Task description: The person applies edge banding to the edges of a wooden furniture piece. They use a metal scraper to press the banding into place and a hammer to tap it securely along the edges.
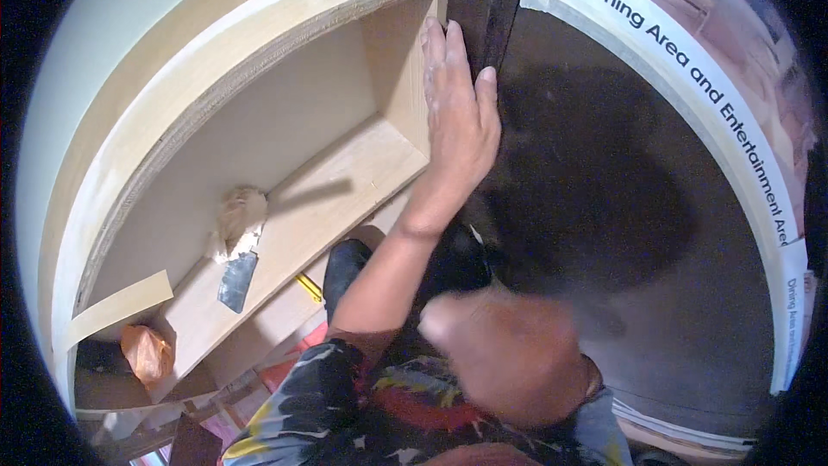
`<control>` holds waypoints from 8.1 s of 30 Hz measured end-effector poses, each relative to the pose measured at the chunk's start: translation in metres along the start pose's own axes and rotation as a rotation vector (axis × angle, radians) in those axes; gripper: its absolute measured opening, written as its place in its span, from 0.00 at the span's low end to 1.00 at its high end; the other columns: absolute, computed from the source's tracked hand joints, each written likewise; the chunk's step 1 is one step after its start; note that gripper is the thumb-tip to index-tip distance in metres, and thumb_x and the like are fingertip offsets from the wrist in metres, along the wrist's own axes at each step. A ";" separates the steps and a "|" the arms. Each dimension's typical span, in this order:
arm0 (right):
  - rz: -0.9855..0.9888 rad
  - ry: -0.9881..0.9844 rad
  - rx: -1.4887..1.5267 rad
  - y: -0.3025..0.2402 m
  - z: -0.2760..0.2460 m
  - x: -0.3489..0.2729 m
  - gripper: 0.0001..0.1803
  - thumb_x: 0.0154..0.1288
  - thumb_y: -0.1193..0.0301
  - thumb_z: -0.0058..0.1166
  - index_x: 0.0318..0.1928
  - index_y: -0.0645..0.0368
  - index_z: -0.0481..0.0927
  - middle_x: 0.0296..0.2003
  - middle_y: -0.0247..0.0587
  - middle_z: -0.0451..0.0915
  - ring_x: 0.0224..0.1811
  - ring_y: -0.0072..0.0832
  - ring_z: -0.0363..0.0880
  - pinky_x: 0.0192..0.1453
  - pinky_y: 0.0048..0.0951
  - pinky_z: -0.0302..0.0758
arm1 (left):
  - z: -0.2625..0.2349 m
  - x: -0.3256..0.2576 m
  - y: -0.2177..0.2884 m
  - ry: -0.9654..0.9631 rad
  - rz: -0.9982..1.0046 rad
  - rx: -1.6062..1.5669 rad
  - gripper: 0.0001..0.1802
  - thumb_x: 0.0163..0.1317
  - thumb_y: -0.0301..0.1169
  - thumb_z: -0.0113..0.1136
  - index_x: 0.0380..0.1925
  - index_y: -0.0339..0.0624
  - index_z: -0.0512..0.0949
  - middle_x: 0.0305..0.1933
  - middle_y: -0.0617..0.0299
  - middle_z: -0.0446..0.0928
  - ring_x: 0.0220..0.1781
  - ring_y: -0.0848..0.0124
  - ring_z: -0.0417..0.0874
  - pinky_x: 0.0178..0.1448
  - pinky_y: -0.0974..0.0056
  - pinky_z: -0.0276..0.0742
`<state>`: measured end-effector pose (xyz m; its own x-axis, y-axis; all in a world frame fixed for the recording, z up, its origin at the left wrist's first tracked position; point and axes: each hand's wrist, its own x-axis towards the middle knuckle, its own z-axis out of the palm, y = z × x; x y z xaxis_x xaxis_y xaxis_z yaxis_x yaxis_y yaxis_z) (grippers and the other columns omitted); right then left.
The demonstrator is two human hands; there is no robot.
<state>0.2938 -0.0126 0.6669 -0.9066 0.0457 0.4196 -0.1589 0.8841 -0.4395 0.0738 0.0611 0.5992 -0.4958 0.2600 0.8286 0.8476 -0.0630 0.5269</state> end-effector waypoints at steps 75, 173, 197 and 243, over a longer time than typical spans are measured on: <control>0.406 1.008 0.253 0.120 0.059 0.054 0.06 0.66 0.80 0.64 0.43 0.68 0.85 0.37 0.41 0.86 0.31 0.23 0.85 0.36 0.23 0.81 | 0.009 -0.018 -0.035 0.012 -0.080 0.073 0.39 0.73 0.34 0.55 0.75 0.28 0.50 0.76 0.27 0.51 0.78 0.34 0.52 0.79 0.42 0.50; 0.320 1.447 0.547 0.141 0.104 0.161 0.10 0.69 0.75 0.63 0.36 0.74 0.83 0.28 0.46 0.85 0.26 0.24 0.84 0.32 0.23 0.82 | -0.018 0.017 -0.080 0.003 -0.732 -1.065 0.12 0.74 0.35 0.61 0.31 0.41 0.80 0.26 0.65 0.80 0.22 0.79 0.76 0.27 0.74 0.72; 0.263 1.204 0.135 0.154 0.091 0.155 0.09 0.69 0.74 0.63 0.37 0.70 0.84 0.26 0.42 0.85 0.24 0.21 0.83 0.25 0.21 0.76 | -0.023 0.025 -0.080 0.031 -0.777 -0.949 0.14 0.74 0.36 0.62 0.29 0.41 0.79 0.25 0.65 0.79 0.23 0.77 0.76 0.29 0.72 0.72; 0.366 1.207 0.238 0.156 0.104 0.145 0.09 0.69 0.75 0.63 0.38 0.72 0.83 0.27 0.43 0.85 0.24 0.21 0.83 0.28 0.22 0.79 | -0.020 0.017 -0.081 0.069 -0.701 -0.823 0.12 0.73 0.36 0.62 0.33 0.39 0.81 0.26 0.65 0.79 0.25 0.78 0.77 0.29 0.72 0.73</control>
<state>0.0965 0.0837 0.5768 -0.0049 0.7679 0.6405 -0.1556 0.6321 -0.7591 -0.0065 0.0516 0.5743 -0.8517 0.4369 0.2892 -0.0027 -0.5556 0.8314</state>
